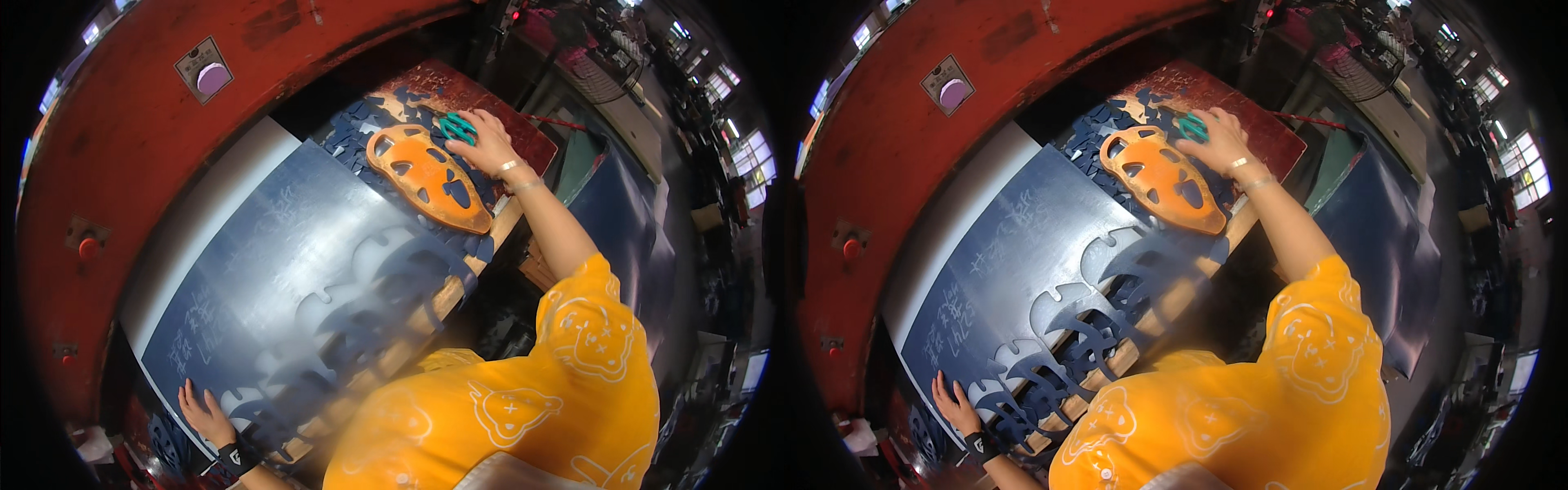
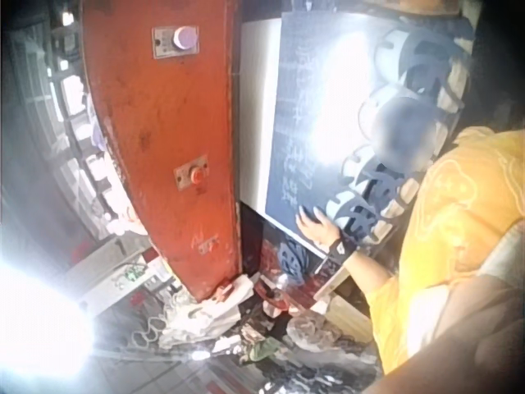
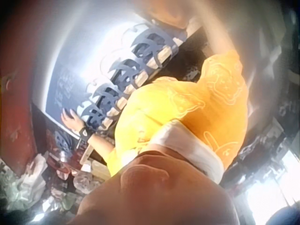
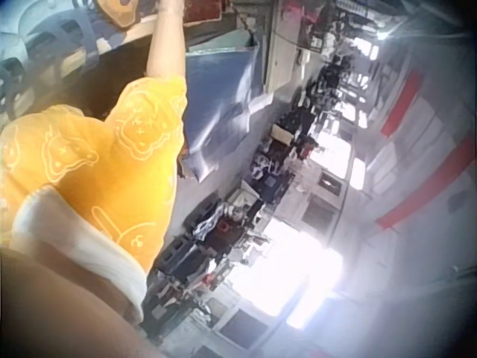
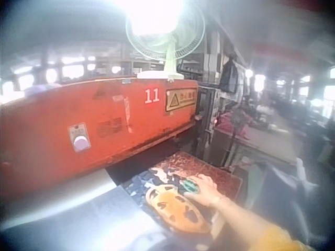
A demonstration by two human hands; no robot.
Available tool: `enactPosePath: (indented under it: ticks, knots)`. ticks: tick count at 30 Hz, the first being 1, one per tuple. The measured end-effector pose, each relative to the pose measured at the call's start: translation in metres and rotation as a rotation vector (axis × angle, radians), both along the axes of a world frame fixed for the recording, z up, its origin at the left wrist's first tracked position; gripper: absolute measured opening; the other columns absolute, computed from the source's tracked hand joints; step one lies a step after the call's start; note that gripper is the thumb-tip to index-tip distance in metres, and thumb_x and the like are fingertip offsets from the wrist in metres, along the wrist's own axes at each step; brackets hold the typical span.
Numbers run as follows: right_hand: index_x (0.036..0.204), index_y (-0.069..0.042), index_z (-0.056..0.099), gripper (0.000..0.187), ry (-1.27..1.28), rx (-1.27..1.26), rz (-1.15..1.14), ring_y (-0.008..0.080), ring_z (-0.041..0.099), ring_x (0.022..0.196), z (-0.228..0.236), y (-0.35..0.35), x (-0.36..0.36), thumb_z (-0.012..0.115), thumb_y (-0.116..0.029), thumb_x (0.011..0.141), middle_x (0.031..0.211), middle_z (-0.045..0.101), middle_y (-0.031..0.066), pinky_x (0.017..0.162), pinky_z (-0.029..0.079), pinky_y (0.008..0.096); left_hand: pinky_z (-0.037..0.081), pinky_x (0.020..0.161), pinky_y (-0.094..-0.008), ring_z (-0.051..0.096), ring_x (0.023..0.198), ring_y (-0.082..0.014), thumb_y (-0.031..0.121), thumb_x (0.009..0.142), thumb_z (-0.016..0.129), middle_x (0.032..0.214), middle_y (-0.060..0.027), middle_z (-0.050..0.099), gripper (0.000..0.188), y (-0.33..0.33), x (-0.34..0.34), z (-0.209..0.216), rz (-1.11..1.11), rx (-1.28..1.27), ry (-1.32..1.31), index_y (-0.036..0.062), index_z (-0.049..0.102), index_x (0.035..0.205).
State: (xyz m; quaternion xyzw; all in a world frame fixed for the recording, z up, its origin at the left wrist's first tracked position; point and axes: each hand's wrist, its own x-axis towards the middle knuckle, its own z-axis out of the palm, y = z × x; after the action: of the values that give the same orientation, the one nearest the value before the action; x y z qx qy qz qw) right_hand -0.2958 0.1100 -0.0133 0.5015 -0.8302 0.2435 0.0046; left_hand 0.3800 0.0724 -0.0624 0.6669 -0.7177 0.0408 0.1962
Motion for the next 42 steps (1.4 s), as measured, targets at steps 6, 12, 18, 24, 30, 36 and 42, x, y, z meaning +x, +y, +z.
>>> enactPosePath:
  ticks: [6, 12, 18, 24, 30, 36, 42]
  knots:
    - [0.142, -0.01, 0.036, 0.092, -0.018, 0.11, 0.247, 0.0403, 0.038, 0.128, -0.021, 0.038, 0.077, 0.077, -0.042, 0.066, 0.142, 0.034, 0.0225, 0.109, 0.03, 0.0468, 0.032, 0.104, -0.0408, 0.045, 0.124, -0.0321, 0.019, 0.09, 0.056, 0.134, -0.0153, 0.048, 0.04, 0.001, -0.002, 0.002, 0.002, 0.01, 0.008, 0.0089, 0.054, 0.129]
    - [0.138, -0.005, 0.042, 0.087, -0.584, -0.061, 0.272, 0.0312, 0.045, 0.125, 0.004, 0.015, 0.065, 0.08, -0.029, 0.063, 0.136, 0.044, 0.0192, 0.104, 0.037, 0.0405, 0.032, 0.105, -0.0405, 0.044, 0.124, -0.0324, 0.019, 0.09, 0.056, 0.135, -0.0161, 0.047, 0.04, -0.001, -0.002, 0.001, 0.002, 0.001, 0.019, 0.0081, 0.054, 0.128]
    - [0.141, -0.006, 0.036, 0.075, -2.177, -0.457, 0.419, 0.0433, 0.055, 0.111, 0.056, 0.067, 0.095, 0.054, -0.052, 0.085, 0.134, 0.045, 0.0228, 0.085, 0.053, 0.0522, 0.033, 0.104, -0.0406, 0.046, 0.123, -0.0329, 0.016, 0.09, 0.057, 0.133, -0.0173, 0.049, 0.039, 0.001, -0.001, 0.0, -0.027, -0.026, 0.039, 0.0059, 0.055, 0.127]
    - [0.145, -0.014, 0.032, 0.082, -2.721, -0.555, 0.263, 0.0503, 0.038, 0.126, 0.017, 0.093, 0.153, 0.05, -0.064, 0.083, 0.147, 0.032, 0.0203, 0.091, 0.046, 0.0557, 0.033, 0.104, -0.0399, 0.046, 0.123, -0.0319, 0.019, 0.091, 0.057, 0.133, -0.0164, 0.049, 0.037, 0.001, -0.011, 0.004, 0.004, -0.018, 0.06, 0.007, 0.056, 0.127]
    - [0.144, 0.0, 0.027, 0.089, -1.955, -0.539, 0.308, 0.0452, 0.044, 0.123, 0.008, 0.099, 0.146, 0.058, -0.056, 0.081, 0.142, 0.034, 0.0282, 0.102, 0.042, 0.0505, 0.033, 0.104, -0.0416, 0.047, 0.122, -0.0328, 0.019, 0.09, 0.058, 0.132, -0.0164, 0.049, 0.038, 0.001, -0.006, 0.002, -0.001, -0.042, 0.051, 0.0087, 0.057, 0.126]
    - [0.142, 0.002, 0.027, 0.093, -1.181, -0.889, 0.517, 0.0381, 0.048, 0.119, 0.011, 0.1, 0.146, 0.067, -0.05, 0.076, 0.137, 0.038, 0.0265, 0.095, 0.047, 0.0434, 0.032, 0.103, -0.0421, 0.046, 0.122, -0.0332, 0.022, 0.088, 0.06, 0.132, -0.0153, 0.05, 0.04, 0.001, -0.005, -0.002, -0.008, -0.07, 0.049, 0.0106, 0.056, 0.126]
    - [0.139, 0.002, 0.028, 0.093, -0.75, -1.06, 0.544, 0.0323, 0.053, 0.113, 0.017, 0.11, 0.151, 0.073, -0.044, 0.073, 0.132, 0.043, 0.0227, 0.087, 0.051, 0.0379, 0.018, 0.107, -0.058, 0.044, 0.126, -0.029, 0.03, 0.084, 0.063, 0.133, -0.0092, 0.051, 0.042, -0.002, 0.021, 0.017, 0.001, 0.143, -0.003, 0.0185, 0.058, 0.125]
